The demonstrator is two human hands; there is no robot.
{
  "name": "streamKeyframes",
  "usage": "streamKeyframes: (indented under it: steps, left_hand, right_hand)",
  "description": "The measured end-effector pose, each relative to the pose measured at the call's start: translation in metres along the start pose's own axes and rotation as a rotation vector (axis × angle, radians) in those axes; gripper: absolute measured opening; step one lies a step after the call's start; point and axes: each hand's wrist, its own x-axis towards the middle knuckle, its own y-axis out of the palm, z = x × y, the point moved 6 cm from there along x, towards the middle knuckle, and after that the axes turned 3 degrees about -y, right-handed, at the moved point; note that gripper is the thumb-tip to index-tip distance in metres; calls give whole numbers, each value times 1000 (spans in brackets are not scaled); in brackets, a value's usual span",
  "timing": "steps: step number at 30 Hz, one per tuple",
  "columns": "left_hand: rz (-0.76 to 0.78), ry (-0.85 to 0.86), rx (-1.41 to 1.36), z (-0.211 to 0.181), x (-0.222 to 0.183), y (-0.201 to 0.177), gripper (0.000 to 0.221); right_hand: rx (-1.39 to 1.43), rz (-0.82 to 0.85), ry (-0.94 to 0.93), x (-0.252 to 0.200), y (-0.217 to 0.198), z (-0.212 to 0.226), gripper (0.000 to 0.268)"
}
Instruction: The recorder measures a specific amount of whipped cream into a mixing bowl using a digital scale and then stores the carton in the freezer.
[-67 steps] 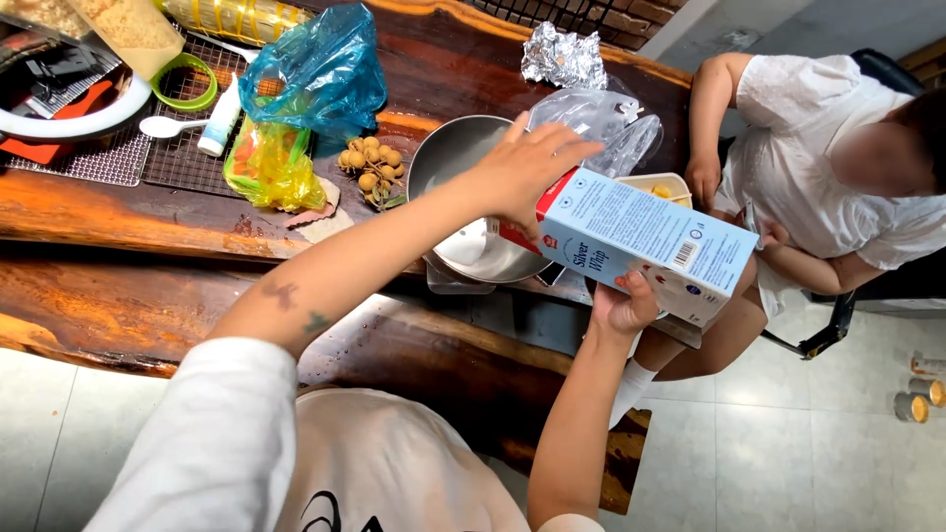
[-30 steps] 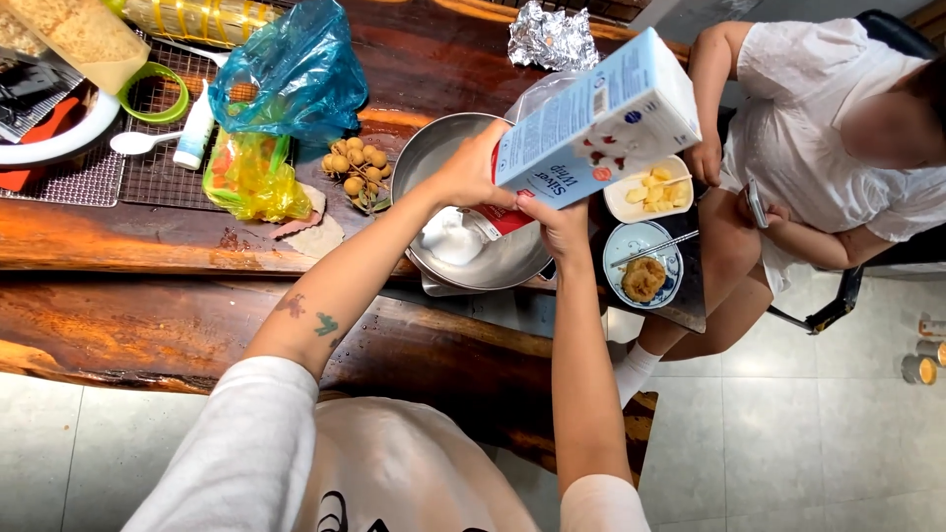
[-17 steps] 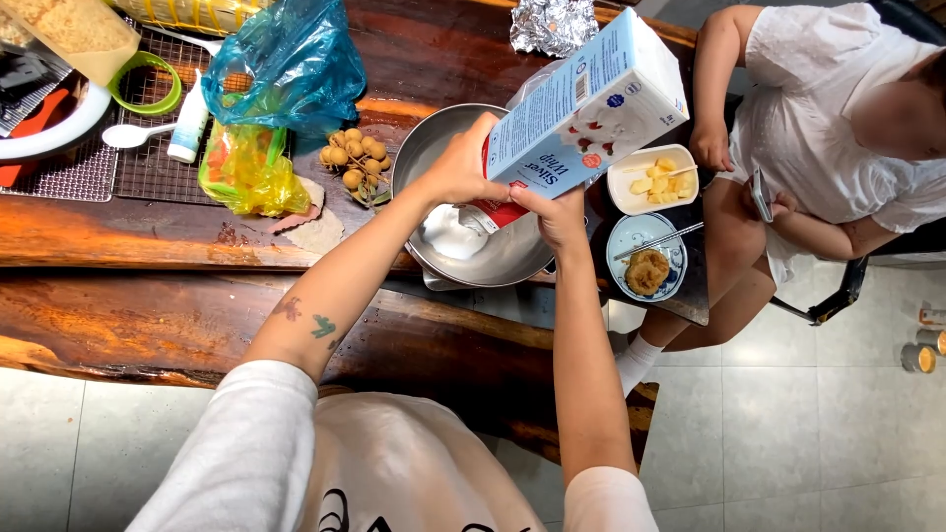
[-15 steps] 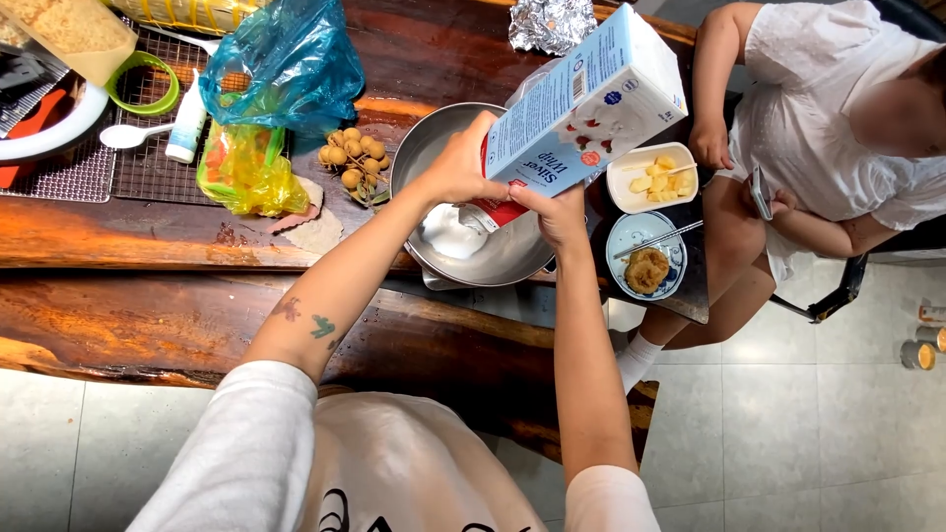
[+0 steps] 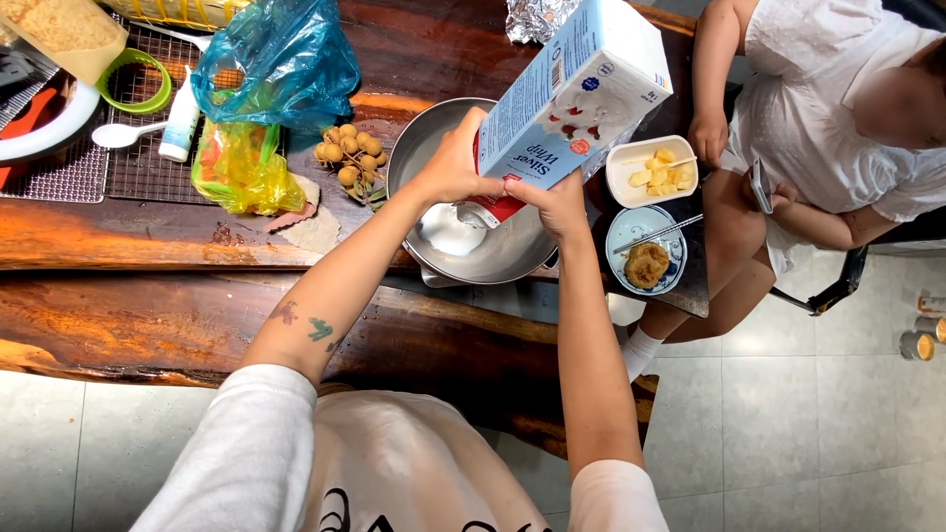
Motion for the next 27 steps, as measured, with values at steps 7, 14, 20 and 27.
streamKeyframes:
  steps: [7, 14, 20, 27]
  left_hand:
    - [-8, 19, -4, -2, 1, -2, 87]
    - [-24, 49, 2, -13, -1, -6, 87]
    - [-47, 67, -2, -15, -3, -7, 88]
    - [-42, 267, 7, -38, -12, -12, 82]
  right_hand:
    - [-14, 20, 4, 4, -8, -8, 92]
    - [-68, 41, 4, 5, -6, -1, 96]
    - [-87, 67, -9, 3, 5, 17, 92]
    - [-187, 114, -24, -3, 17, 43, 82]
